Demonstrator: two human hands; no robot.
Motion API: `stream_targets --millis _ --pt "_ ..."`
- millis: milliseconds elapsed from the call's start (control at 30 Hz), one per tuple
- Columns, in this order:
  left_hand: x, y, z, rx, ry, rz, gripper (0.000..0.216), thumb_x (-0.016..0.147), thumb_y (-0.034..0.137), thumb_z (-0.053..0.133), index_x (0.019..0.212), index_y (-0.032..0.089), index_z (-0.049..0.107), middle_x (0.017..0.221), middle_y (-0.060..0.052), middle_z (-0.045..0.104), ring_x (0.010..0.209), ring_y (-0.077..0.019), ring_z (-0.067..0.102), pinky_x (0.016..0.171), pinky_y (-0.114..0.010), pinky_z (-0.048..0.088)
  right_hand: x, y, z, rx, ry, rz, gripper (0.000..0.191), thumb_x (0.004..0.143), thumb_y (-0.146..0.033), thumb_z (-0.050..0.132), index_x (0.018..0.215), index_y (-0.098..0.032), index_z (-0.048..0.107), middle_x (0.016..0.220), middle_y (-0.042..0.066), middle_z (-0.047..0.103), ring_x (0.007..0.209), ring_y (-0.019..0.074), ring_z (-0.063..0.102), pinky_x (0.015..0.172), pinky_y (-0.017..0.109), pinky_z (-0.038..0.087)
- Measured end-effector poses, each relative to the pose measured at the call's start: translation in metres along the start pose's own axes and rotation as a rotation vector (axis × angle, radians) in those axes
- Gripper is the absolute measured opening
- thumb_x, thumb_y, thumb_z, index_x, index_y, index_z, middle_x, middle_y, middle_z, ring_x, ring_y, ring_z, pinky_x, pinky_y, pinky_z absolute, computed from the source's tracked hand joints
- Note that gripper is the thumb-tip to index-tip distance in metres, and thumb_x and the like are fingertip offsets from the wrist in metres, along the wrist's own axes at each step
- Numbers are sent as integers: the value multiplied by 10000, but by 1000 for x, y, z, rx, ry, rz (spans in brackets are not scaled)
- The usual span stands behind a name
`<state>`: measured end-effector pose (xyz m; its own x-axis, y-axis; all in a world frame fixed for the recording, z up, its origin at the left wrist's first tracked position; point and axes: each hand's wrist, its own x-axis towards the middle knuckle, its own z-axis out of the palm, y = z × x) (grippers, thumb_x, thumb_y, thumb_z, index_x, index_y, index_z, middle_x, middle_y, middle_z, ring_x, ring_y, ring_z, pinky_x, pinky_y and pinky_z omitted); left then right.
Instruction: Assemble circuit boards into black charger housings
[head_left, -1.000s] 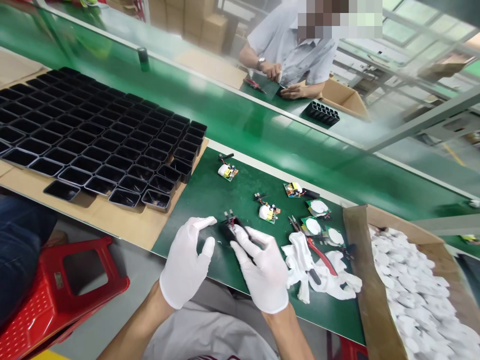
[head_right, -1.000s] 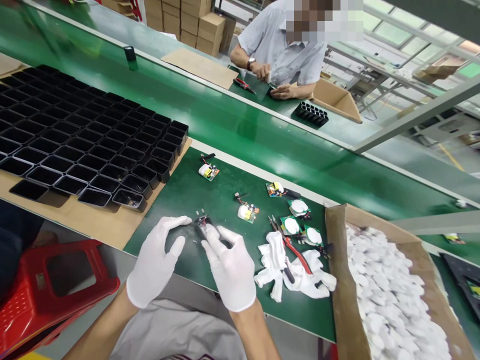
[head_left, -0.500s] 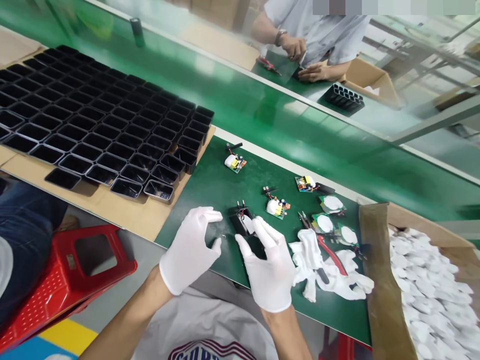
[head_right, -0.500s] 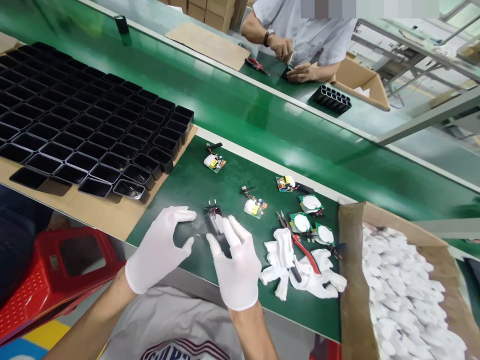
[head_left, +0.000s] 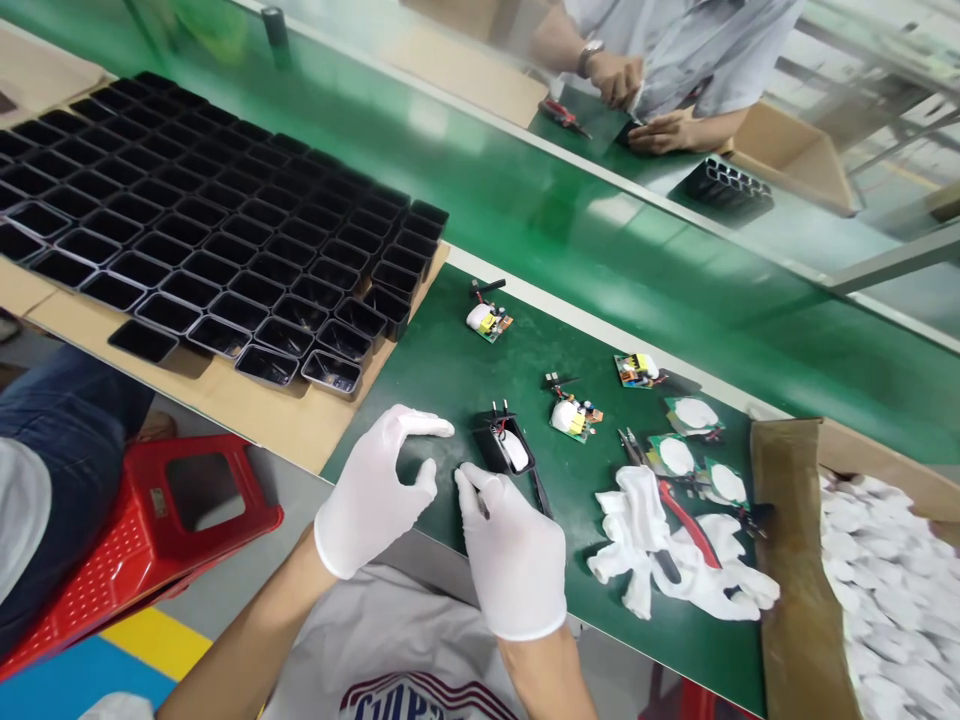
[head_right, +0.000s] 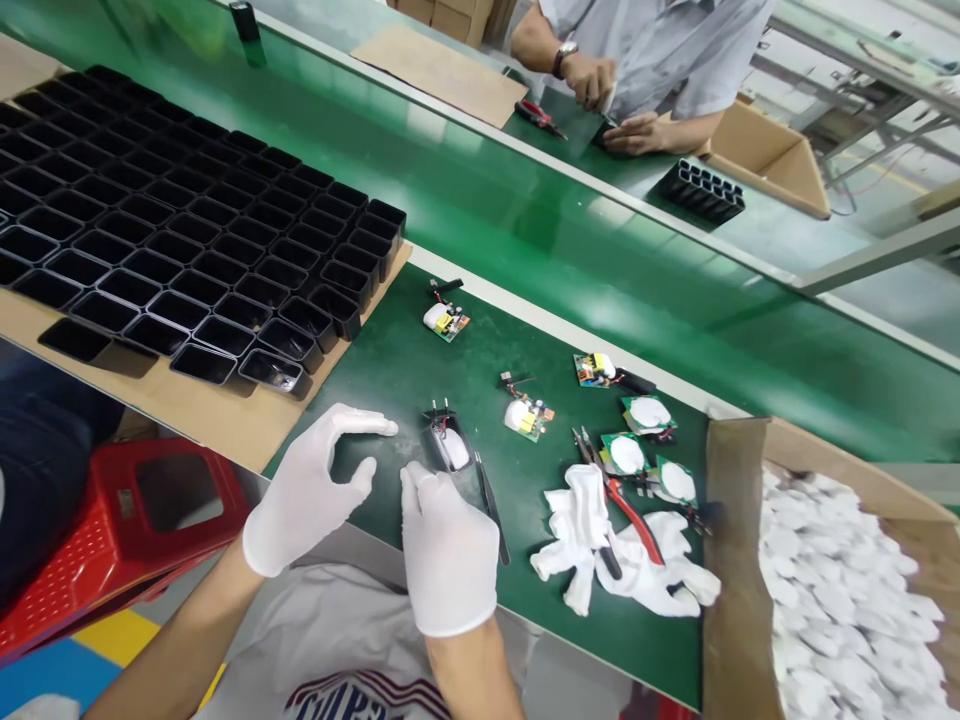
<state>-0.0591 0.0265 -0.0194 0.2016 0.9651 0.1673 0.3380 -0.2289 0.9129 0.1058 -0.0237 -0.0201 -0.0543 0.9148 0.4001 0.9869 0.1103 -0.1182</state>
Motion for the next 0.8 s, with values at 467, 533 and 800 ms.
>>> stream_targets --millis 467,533,800 --pt "-3 0 5 52 37 16 410 874 36 602 1228 236 655 1175 -64 723 1137 -248 711 1036 -447 600 18 38 -45 71 126 303 557 1040 -683 549 886 -237 846 591 -12 713 492 140 622 544 299 444" --pt "-4 -1 11 150 44 50 378 880 106 688 1237 224 649 1177 -83 726 1129 -281 710 1023 -478 599 25 41 -40 133 77 270 532 1048 -657 555 894 -240 848 607 -15 734 497 135 634 557 290 464" --pt "7 14 50 423 -69 27 711 697 404 983 1275 181 633 1229 -152 734 1157 -390 697 950 -515 572 33 52 -40 151 -105 144 387 1063 -547 600 1022 -277 874 710 -4 812 456 141 601 523 304 441"
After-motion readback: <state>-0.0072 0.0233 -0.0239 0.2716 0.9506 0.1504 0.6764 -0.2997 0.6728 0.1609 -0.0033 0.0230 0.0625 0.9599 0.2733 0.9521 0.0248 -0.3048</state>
